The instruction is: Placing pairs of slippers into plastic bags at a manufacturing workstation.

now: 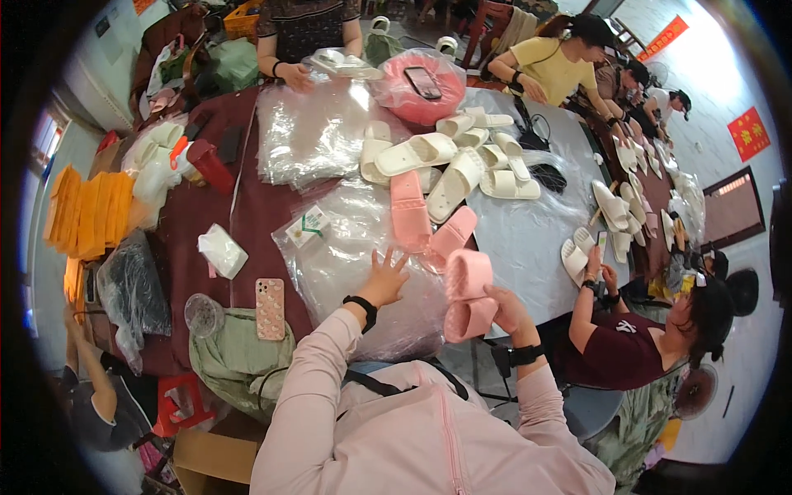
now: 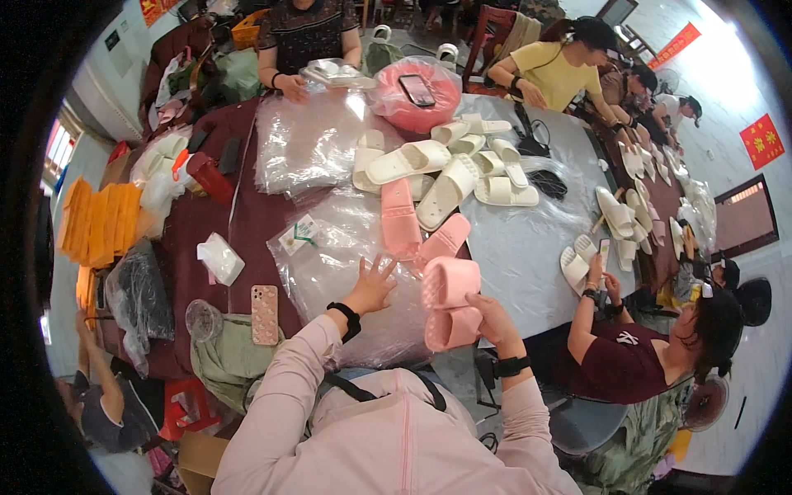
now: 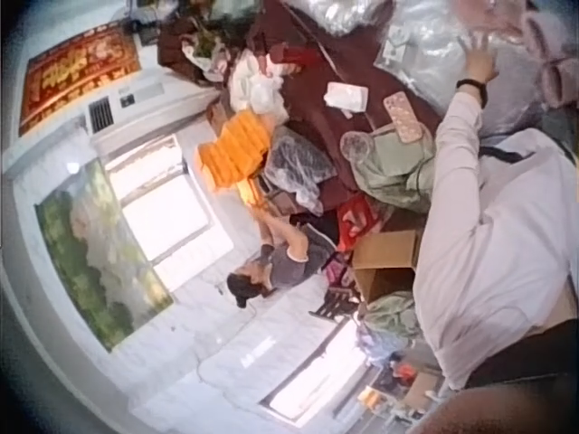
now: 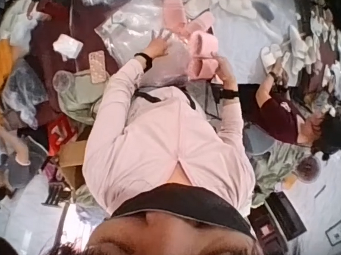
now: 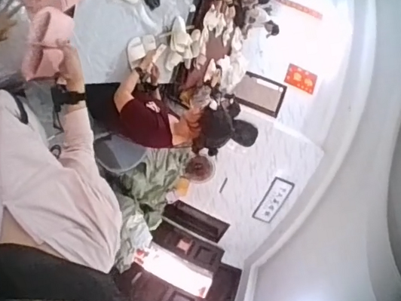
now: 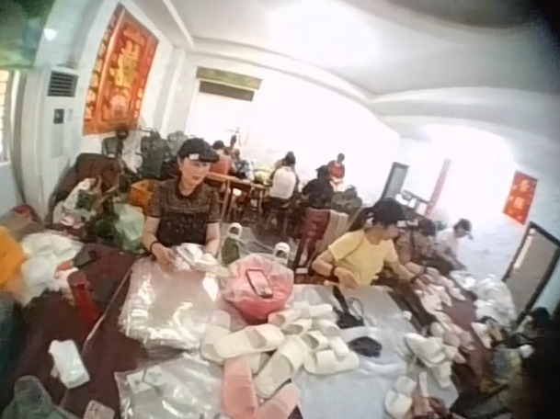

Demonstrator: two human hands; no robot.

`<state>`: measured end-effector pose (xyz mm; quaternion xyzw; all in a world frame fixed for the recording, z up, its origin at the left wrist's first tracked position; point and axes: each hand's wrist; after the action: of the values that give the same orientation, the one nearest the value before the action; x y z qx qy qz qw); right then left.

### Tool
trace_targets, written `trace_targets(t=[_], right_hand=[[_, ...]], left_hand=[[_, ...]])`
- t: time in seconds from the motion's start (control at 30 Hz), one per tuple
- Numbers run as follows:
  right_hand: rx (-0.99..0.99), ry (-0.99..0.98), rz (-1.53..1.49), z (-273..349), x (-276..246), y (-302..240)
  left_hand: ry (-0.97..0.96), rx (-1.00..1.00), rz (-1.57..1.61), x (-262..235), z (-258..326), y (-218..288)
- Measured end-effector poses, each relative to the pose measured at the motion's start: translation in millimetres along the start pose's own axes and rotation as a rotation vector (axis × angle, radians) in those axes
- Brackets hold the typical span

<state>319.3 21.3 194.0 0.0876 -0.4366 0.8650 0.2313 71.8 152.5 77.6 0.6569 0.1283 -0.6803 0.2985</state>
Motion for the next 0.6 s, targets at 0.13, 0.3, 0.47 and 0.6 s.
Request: trace_targets(t=[0.13, 0.3, 0.47, 0.6], right_hand=[[0.118, 0.142, 0.468, 4.0, 0.0, 8.9], [0.214, 0.019, 0.858, -6.6, 19.8, 29.5], [0.099, 0.185, 1.221, -30.7, 13.4, 71.0], [0.024, 0.312, 1.328, -26.2, 15.1, 86.1]], left_hand=[[-0.296, -0.080, 0.067, -9.4, -24.2, 2.2], [-0.218, -0.012, 0.187, 1.7, -11.1, -2.2], [0.144, 0.003, 0.254, 16.4, 43.7, 17.2], [0.024, -0.009, 0.238, 26.0, 81.6, 25.0]])
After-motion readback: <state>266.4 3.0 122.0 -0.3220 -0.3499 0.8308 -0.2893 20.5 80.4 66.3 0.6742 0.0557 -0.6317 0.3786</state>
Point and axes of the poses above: each hand's wrist, its own z-axis away from the middle knuckle, its own x-axis out of the palm, y = z × x
